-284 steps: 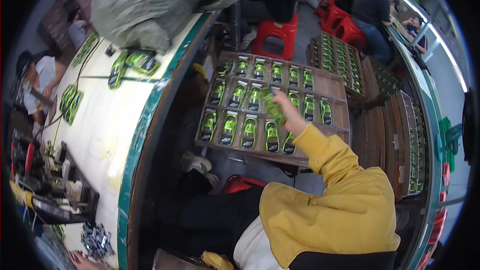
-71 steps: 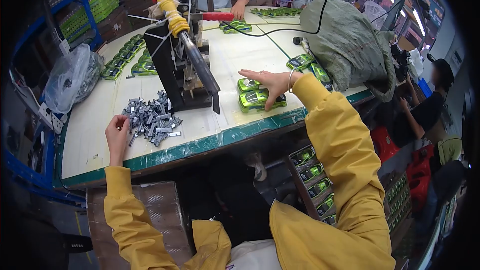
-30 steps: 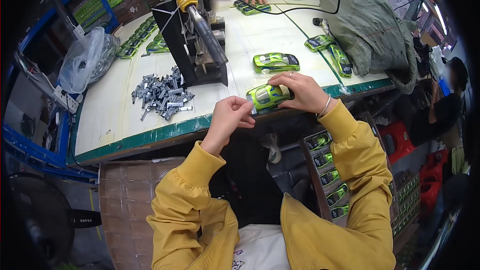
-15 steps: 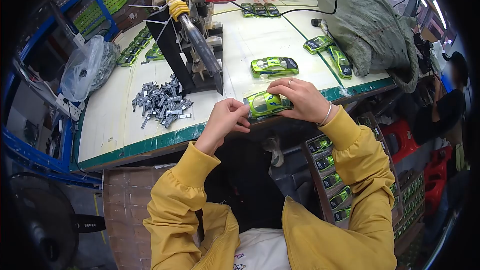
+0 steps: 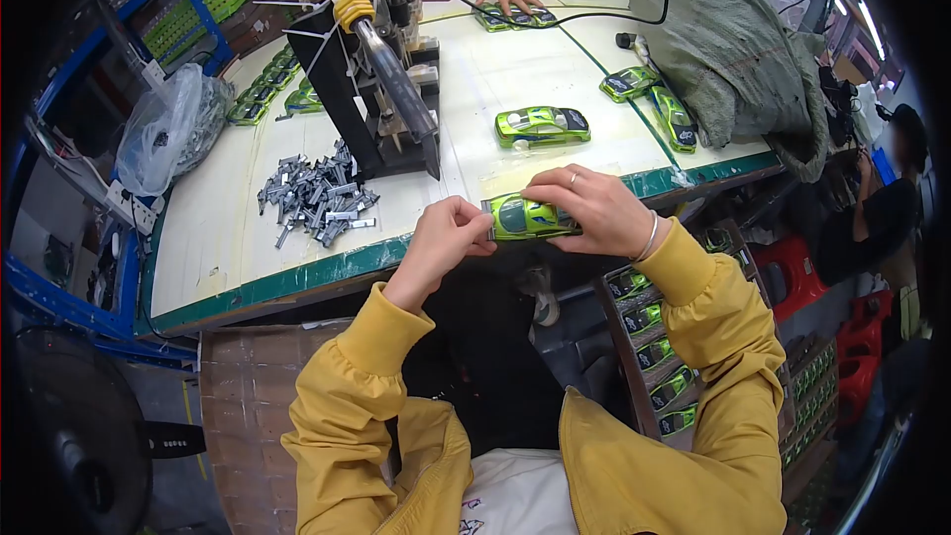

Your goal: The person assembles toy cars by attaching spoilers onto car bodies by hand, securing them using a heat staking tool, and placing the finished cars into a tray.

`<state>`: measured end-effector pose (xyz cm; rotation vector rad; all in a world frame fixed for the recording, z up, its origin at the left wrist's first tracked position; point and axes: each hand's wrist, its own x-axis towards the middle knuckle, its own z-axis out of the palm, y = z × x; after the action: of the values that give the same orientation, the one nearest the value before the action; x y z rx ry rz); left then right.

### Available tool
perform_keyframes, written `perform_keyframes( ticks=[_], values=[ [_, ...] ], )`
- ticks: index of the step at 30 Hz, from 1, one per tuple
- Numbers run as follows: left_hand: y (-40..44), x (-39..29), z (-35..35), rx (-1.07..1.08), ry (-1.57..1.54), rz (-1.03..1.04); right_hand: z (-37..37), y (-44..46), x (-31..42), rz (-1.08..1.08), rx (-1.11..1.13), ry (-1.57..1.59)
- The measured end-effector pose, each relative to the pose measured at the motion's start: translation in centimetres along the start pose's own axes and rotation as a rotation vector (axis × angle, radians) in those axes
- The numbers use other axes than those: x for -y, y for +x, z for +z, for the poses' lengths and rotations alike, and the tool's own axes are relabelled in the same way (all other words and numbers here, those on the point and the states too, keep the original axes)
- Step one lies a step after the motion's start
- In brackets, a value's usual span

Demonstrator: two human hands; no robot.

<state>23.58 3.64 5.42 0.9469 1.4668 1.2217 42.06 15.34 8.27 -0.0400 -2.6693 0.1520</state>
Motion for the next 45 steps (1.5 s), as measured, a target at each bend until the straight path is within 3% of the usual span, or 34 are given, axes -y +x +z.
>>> perform_keyframes(
  ticks=[3, 11, 13, 17, 25, 35, 45],
  values=[
    [0.3, -0.1, 0.3, -0.017, 0.059, 0.006, 1.1, -0.1, 0.5, -0.073, 0.101, -0.143],
    [0.3, 0.3, 0.4, -0.022, 0.1, 0.016, 1.9, 0.1, 1.0, -0.148, 0.037, -0.355],
    [0.4, 1.2, 0.7, -0.122, 0.055, 0.113, 2.0, 0.0, 1.2, -0.123, 0.031, -0.301],
    [-0.7, 1.9, 1.0, -0.106, 0.007, 0.185, 1.7, -0.1, 2.8, -0.073, 0.014, -0.21],
    [-4.0, 1.6, -0.1, 0.031, -0.057, 0.1, 1.4, -0.1, 5.4, -0.056, 0.096, -0.182],
    [-5.0, 2.4, -0.8, -0.024, 0.097, 0.076, 2.2, 0.2, 6.9, -0.038, 0.152, -0.104],
    [-8.0, 2.4, -1.8, 0.015, -0.096, 0.087, 2.1, 0.5, 9.0, -0.039, 0.111, -0.009]
  ],
)
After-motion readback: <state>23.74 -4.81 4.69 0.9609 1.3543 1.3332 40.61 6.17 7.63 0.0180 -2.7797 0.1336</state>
